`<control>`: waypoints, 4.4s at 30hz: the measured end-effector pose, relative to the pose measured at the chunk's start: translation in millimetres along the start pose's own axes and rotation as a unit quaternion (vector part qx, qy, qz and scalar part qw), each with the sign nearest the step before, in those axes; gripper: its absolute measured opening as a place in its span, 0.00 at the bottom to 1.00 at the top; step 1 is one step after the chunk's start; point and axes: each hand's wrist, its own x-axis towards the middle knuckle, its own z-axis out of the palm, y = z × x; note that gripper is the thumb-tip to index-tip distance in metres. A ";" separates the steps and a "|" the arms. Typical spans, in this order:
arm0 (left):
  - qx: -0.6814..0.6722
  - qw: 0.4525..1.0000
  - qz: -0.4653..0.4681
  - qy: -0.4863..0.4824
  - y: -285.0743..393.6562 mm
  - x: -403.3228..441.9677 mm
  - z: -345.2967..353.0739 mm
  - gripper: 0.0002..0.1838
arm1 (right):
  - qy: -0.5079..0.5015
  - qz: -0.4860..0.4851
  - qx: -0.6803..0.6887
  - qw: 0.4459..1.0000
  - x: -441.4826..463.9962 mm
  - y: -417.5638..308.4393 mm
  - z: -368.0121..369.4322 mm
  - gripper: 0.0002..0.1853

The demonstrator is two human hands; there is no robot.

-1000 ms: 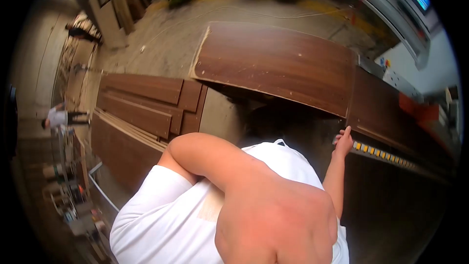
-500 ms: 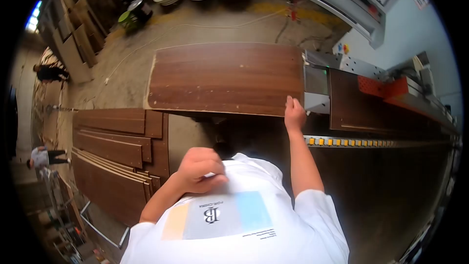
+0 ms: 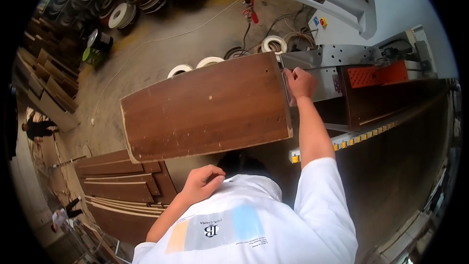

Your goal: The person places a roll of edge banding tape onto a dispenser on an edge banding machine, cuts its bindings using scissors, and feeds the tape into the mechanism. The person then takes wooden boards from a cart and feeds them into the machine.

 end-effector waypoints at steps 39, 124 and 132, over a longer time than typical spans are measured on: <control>0.218 0.935 0.255 -0.113 -13.5 559.1 52.9 0.22 | 0.013 -0.091 -0.051 0.994 21.7 10.3 4.6 0.20; -0.578 0.401 -0.252 0.665 -832.3 -555.8 -167.3 0.23 | -0.444 -0.268 -0.316 0.794 -402.3 -531.5 135.6 0.56; -0.606 0.435 -0.169 0.645 -707.2 -500.4 -131.4 0.19 | -0.448 -0.297 -0.306 0.786 -394.3 -525.0 127.4 0.58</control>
